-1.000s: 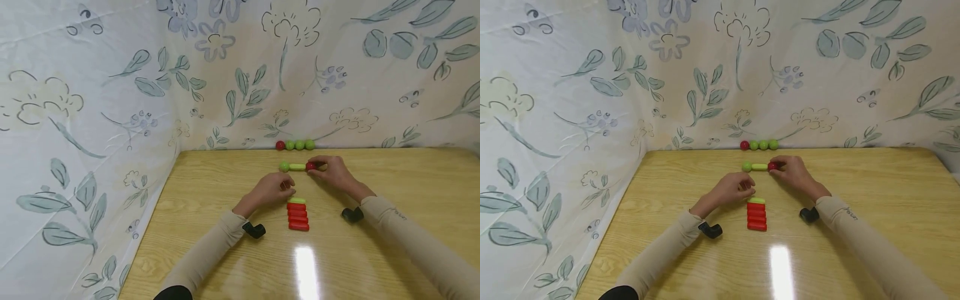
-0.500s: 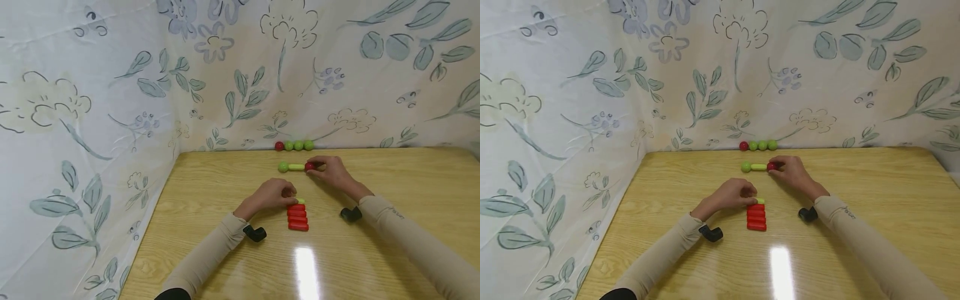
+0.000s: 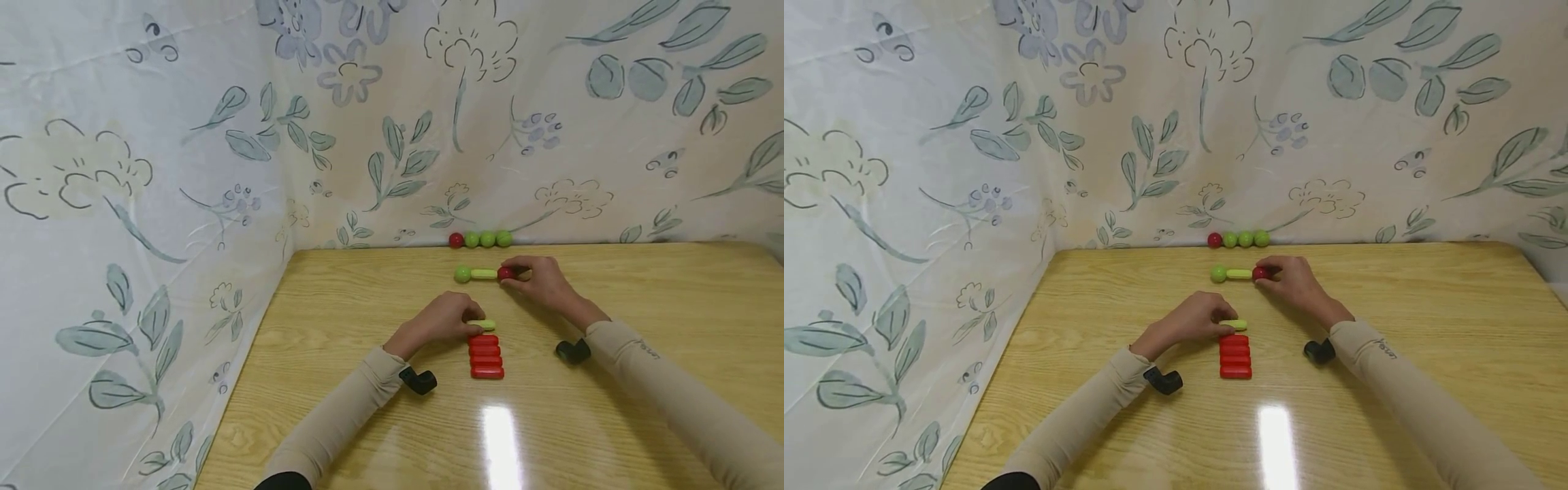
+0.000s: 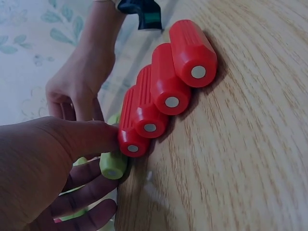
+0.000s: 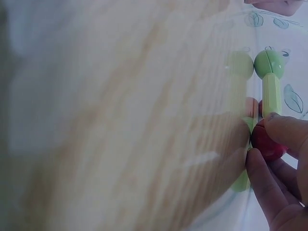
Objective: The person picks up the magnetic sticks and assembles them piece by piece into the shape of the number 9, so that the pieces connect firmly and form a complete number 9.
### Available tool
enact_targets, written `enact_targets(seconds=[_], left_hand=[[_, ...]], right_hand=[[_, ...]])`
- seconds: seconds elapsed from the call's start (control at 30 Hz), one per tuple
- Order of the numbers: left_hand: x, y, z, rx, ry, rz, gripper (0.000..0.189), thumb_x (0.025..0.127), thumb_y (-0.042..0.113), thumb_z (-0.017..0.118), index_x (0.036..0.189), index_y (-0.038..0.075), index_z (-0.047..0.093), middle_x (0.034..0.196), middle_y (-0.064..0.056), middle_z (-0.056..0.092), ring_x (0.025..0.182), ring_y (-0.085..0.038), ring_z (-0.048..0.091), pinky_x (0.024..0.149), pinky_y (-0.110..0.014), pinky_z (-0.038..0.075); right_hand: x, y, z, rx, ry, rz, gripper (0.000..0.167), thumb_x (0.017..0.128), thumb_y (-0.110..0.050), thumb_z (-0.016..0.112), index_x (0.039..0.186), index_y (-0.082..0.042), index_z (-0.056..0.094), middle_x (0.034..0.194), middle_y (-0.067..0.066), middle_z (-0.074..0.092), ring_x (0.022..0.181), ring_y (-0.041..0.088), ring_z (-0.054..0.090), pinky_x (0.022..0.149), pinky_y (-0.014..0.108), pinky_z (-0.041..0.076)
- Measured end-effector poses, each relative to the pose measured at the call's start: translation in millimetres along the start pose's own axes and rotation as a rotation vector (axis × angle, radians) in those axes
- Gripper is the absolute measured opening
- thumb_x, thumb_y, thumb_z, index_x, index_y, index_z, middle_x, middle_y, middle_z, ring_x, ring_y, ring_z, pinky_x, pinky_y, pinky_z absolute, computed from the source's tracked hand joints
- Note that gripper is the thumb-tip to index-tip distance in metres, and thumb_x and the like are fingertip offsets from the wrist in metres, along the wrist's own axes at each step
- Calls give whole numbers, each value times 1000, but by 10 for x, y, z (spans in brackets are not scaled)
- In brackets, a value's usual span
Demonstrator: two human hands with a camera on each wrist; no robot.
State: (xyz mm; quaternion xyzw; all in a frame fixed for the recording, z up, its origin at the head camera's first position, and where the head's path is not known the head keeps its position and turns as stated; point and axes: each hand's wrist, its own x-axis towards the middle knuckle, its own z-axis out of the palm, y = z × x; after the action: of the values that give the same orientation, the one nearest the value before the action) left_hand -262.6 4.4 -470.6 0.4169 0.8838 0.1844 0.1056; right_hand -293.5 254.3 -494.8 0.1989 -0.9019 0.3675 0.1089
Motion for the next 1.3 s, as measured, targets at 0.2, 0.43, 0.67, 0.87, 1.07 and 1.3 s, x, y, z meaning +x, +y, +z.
enact_targets(seconds=[0.2, 0.43, 0.67, 0.87, 1.07, 1.3], left_hand=[[1, 0, 14, 8, 17, -16, 20, 92, 26, 75, 110, 17, 77, 93, 13, 65, 80, -2, 54, 70, -16, 42], [-26, -21, 11, -94, 74, -82, 24, 92, 25, 74, 113, 13, 74, 94, 11, 68, 83, 0, 57, 74, -15, 45], [-33, -94, -25, -176, 166, -164, 22, 92, 23, 74, 110, 11, 73, 91, 10, 64, 82, -2, 57, 73, -16, 46], [-29, -157, -52, -234, 251, -223, 22, 91, 22, 75, 109, 8, 73, 89, 6, 63, 81, -6, 58, 71, -18, 47], [-46, -186, -50, -330, 308, -283, 21, 91, 19, 74, 108, 6, 73, 87, 5, 64, 79, -5, 58, 69, -18, 48], [-47, -260, -39, -376, 400, -345, 21, 90, 21, 75, 104, 6, 74, 84, 4, 64, 74, -6, 59, 66, -20, 49]], right_hand=[[2, -5, -1, 9, -8, 13, 27, 85, -8, 81, 110, -3, 73, 100, 13, 73, 92, 27, 69, 77, 46, 56], [15, 1, -2, 11, -23, 30, 27, 85, -9, 81, 111, -3, 73, 100, 13, 73, 93, 28, 69, 79, 47, 55], [21, 0, -3, 10, -15, 29, 29, 84, -8, 81, 111, -2, 73, 100, 14, 73, 92, 28, 69, 78, 47, 55], [20, 2, -2, 2, 0, 16, 29, 84, -8, 82, 111, -1, 73, 100, 15, 73, 92, 29, 70, 78, 47, 56], [19, 13, -3, 4, -2, 17, 29, 84, -7, 82, 111, 0, 72, 101, 16, 73, 92, 30, 70, 77, 47, 57], [13, -4, -5, 10, 4, 20, 29, 83, -7, 82, 110, 0, 73, 100, 15, 73, 91, 29, 70, 76, 45, 57]])
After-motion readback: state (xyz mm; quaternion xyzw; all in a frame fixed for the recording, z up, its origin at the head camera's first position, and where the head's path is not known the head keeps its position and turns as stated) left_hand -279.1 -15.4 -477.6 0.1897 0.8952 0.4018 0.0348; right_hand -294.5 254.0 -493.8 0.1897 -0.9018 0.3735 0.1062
